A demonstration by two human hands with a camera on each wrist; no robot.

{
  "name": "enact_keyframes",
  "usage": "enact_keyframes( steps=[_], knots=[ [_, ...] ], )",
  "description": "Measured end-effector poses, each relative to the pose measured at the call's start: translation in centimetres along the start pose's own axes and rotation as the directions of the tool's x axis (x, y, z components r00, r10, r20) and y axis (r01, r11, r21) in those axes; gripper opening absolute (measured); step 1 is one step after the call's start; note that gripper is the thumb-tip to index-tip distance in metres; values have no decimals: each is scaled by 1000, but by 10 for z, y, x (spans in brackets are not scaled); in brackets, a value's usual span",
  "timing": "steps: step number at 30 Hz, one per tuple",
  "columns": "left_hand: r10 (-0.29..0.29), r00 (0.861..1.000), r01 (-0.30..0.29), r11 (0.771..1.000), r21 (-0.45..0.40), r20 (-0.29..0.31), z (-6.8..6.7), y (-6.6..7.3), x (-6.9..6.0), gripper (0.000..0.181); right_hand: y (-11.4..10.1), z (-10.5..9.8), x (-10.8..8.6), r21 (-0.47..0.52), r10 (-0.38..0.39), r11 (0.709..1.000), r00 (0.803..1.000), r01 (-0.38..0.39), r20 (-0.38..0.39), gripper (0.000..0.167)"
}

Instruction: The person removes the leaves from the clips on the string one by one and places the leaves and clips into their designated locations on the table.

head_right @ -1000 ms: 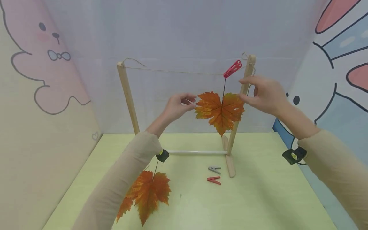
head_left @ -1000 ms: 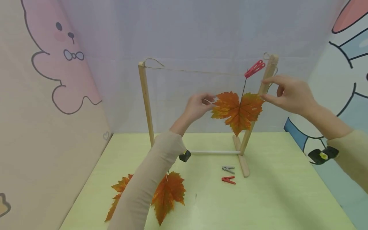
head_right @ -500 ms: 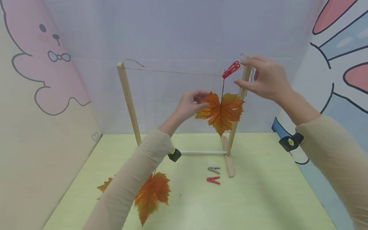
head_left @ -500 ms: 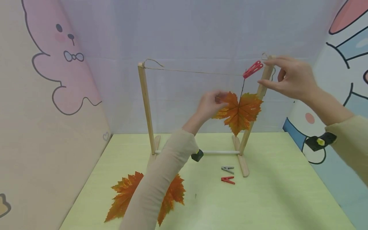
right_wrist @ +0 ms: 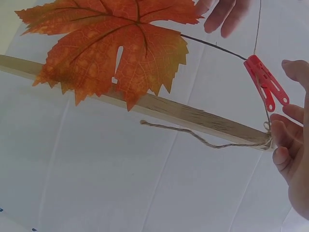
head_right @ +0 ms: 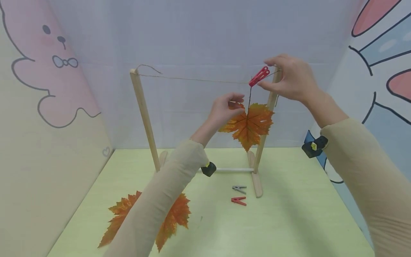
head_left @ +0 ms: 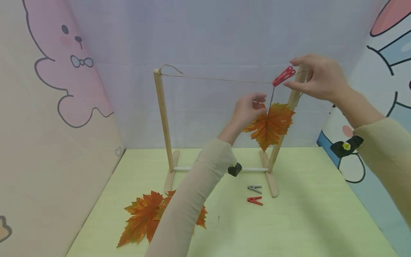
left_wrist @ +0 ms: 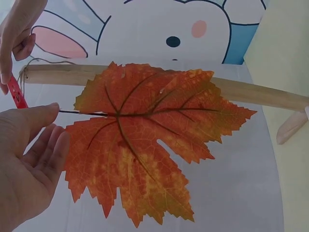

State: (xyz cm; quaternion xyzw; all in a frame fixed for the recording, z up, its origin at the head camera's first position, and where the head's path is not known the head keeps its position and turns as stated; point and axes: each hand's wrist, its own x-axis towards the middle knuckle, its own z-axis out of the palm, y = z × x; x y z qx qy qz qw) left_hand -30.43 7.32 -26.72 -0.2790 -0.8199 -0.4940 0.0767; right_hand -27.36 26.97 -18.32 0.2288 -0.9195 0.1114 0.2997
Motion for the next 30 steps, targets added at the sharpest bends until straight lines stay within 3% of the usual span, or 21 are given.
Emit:
enact_keyframes(
  steps=[5,12,21,30],
  knots=[
    [-37,999,37,999,0,27,4,6,3,45,3,0,2,-16,19,1000,999,-18,31,53],
    [-70,998,70,996,-48,-7,10,11,4,50,3,0,6,-8,22,1000,998,-22,59,54],
    [-84,996,84,996,35,-24,21,12,3,49,2,4,7,26,27,999,997,-29,73,50],
    [-64,997,66,996,54,-39,26,8,4,32,5,5,3,110,45,993,998,-49,39,37]
  ],
)
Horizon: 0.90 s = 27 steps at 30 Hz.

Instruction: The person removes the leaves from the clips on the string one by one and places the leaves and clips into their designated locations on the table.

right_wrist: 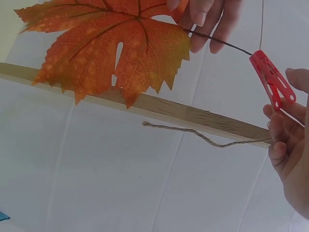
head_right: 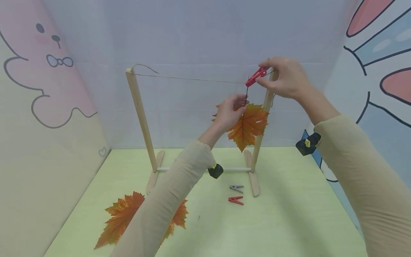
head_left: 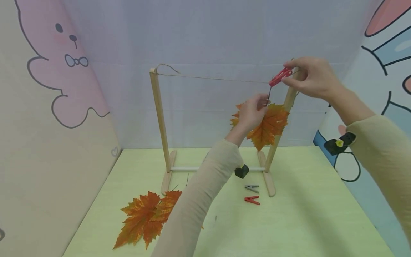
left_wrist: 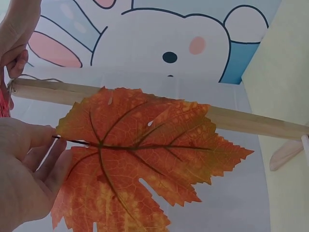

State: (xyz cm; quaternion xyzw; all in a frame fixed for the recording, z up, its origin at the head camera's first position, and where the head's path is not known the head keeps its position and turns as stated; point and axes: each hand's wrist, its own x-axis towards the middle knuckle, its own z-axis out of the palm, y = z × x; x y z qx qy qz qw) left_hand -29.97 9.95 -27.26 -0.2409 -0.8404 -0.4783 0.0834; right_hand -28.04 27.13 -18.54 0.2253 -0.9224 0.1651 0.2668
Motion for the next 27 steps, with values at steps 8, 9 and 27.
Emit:
enact_keyframes(
  steps=[8,9,27],
  knots=[
    [22,998,-25,997,-69,-53,2,-3,0,20,1,0,0,93,76,993,997,-77,7,30],
    [26,998,-30,997,-71,-56,2,-3,0,20,1,0,0,103,88,991,996,-89,9,30],
    [62,992,-66,997,-28,-114,3,-11,-3,18,1,-2,5,332,276,898,958,-288,82,37]
  ],
)
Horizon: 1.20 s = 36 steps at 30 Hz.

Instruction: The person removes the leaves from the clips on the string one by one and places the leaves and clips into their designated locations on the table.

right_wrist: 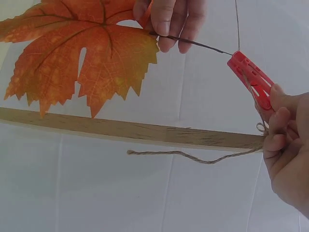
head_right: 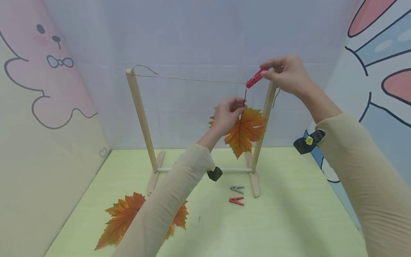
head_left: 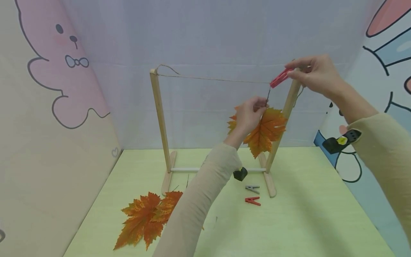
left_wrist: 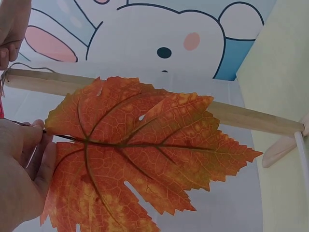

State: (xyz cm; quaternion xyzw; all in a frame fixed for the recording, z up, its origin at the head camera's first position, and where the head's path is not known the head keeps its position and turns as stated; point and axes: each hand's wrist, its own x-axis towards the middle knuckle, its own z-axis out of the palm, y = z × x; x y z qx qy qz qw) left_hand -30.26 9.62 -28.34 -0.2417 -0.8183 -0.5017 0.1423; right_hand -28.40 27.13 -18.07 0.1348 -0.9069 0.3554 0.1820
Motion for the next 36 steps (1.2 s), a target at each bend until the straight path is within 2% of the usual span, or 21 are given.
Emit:
enact_keyframes(
  steps=[6,15,21,30,36],
  knots=[
    [-4,1000,4,1000,-3,6,0,-2,-2,18,-1,-1,1,26,30,999,999,-29,-23,35],
    [-26,999,27,1000,-10,34,0,-8,-5,19,-3,-4,0,139,63,989,992,-47,-109,32],
    [-40,998,41,999,-20,43,-4,-18,-7,20,-5,-4,-1,181,46,983,987,-18,-152,30],
    [-63,998,63,998,1,27,-12,-32,-12,20,-8,-1,-3,181,-31,981,980,67,-198,29],
    [-87,996,87,996,-7,28,-20,-41,-17,20,-13,1,-6,183,-84,976,981,117,-176,31]
  ],
)
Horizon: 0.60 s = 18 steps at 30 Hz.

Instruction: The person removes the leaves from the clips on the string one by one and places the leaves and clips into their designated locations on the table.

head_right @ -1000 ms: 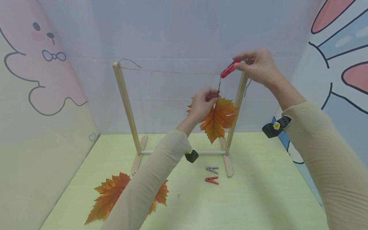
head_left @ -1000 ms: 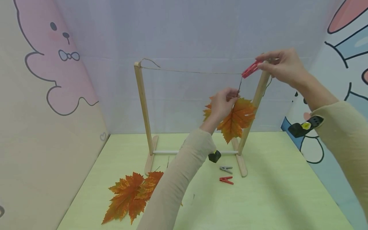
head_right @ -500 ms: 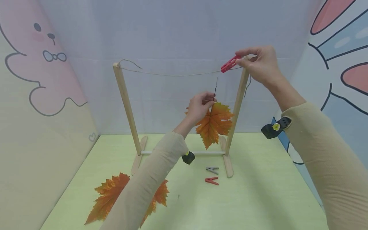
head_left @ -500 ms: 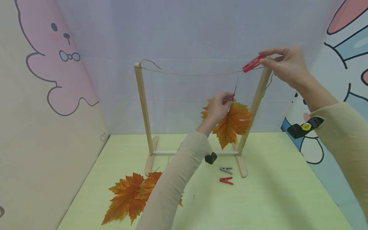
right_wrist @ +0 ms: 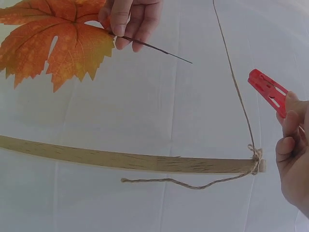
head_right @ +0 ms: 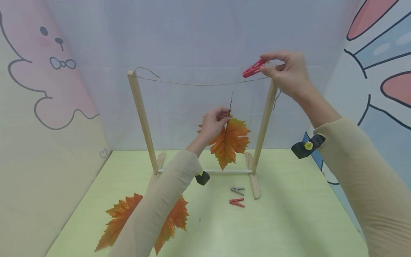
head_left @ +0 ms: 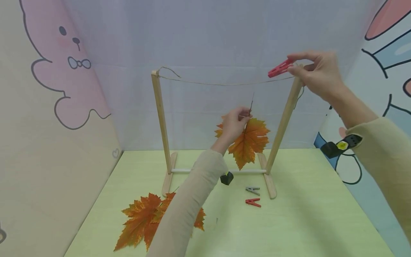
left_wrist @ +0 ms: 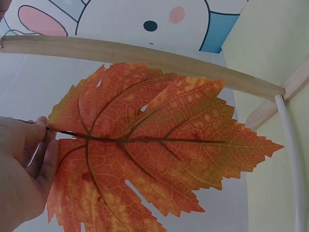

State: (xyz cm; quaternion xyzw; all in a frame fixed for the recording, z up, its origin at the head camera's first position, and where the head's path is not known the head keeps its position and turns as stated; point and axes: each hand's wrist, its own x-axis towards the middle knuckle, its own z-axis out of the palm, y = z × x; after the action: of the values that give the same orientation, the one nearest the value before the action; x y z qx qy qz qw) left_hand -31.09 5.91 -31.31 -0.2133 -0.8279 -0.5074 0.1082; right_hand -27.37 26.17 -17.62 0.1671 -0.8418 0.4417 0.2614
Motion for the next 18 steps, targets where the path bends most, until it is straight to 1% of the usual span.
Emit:
enact_keyframes(
  steps=[4,7,10,18],
  knots=[
    [-8,1000,8,1000,23,0,-6,-8,-3,21,-1,2,-4,29,-25,999,999,24,34,33],
    [-17,1000,17,999,30,-2,-11,-14,-6,22,-1,4,-5,63,-25,998,999,22,45,34],
    [-32,999,32,999,30,-6,-16,-19,-8,22,1,4,-6,74,-23,997,999,19,50,35],
    [-55,998,55,997,60,-4,-28,-36,-15,21,4,6,-10,34,-23,999,997,21,71,37]
  ],
)
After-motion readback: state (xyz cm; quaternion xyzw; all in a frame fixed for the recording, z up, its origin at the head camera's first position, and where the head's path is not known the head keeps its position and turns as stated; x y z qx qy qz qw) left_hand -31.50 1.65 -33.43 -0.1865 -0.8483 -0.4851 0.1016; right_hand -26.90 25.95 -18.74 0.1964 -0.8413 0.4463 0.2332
